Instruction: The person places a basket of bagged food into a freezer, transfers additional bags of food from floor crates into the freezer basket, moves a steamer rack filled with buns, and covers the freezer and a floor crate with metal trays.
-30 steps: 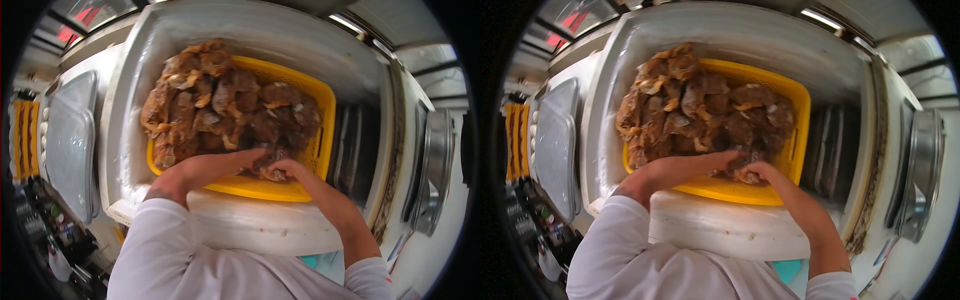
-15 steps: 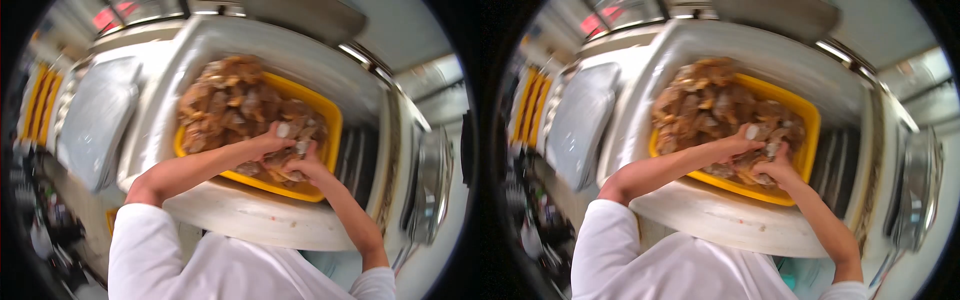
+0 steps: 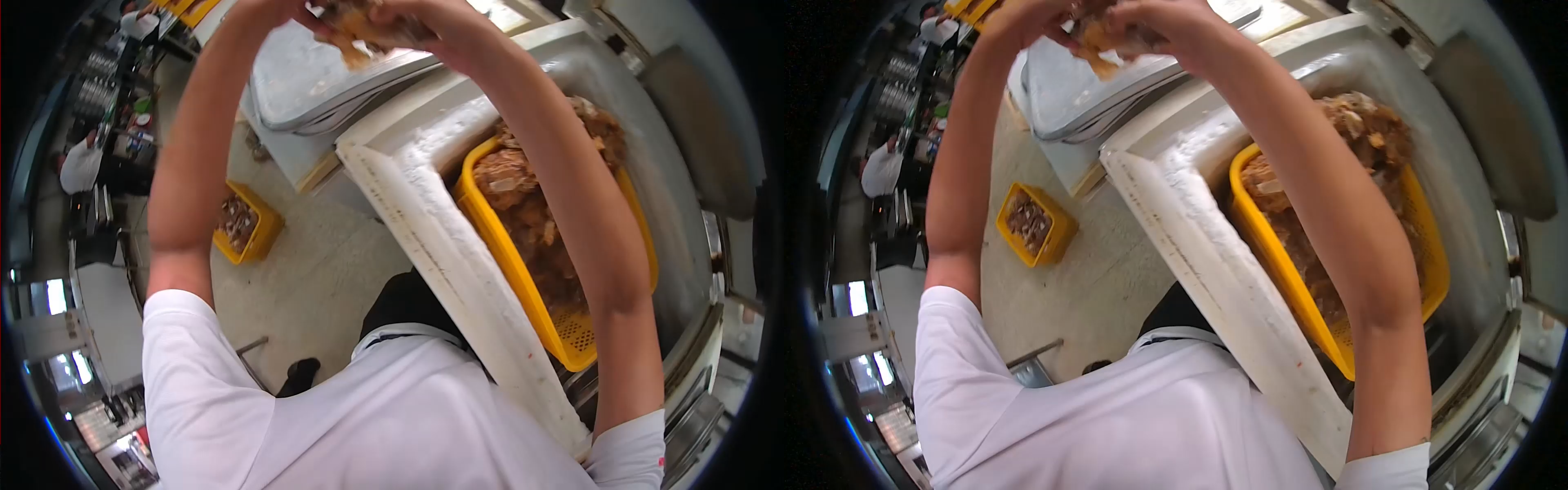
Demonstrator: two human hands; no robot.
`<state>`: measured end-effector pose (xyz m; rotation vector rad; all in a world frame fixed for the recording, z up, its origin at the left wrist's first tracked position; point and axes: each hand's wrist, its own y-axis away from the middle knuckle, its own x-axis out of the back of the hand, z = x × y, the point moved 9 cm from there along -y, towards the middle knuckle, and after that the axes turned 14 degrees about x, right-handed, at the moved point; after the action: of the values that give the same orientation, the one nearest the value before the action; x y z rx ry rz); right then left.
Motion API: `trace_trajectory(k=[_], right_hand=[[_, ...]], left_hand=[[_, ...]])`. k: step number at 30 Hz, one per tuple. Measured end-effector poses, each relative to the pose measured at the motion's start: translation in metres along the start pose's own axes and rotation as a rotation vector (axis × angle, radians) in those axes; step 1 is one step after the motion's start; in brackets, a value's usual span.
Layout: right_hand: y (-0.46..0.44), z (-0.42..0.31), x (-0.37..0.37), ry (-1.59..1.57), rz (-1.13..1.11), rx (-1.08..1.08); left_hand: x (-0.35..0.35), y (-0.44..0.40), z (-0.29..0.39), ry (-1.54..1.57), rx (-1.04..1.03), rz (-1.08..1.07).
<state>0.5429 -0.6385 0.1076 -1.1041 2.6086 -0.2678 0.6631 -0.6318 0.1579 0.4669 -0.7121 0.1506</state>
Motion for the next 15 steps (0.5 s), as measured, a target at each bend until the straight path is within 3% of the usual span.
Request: trace_trajectory(k=[1,6,8,10,12,13,14,15], right_hand=[[-0.029,0.025,-0.019,-0.262,-0.131,0.019],[-0.076,0.097,-0.052,-0.269,-0.214,-0.051],[-0.082,0.089,-0.027,0.573,-0.018,0.105],[-0.092,0.095,-0.022,0.590,-0.015,0.188],[-0.095,0.087,-0.010,0.806,-0.010,0.328],[-0.085,0.063,-0.011,0.892,-0.062,0.457],[-0.073,0.046,0.002,0.888,-0.047,0.362],[-0.059,0.028,0.013,0.878,-0.027,0.268]], left_hand=[[0.011,-0.010,-0.015,0.008,-0.004,-0.096],[0.041,-0.096,-0.145,-0.064,0.274,-0.004],[0.044,-0.129,-0.178,-0.057,0.154,-0.026],[0.030,-0.100,-0.164,0.013,0.091,-0.042],[0.044,-0.067,-0.135,-0.253,0.212,0.270],[0.057,-0.123,-0.185,-0.309,0.217,0.221],[0.055,-0.107,-0.167,-0.302,0.110,0.243],[0.061,-0.101,-0.159,-0.346,0.166,0.357]])
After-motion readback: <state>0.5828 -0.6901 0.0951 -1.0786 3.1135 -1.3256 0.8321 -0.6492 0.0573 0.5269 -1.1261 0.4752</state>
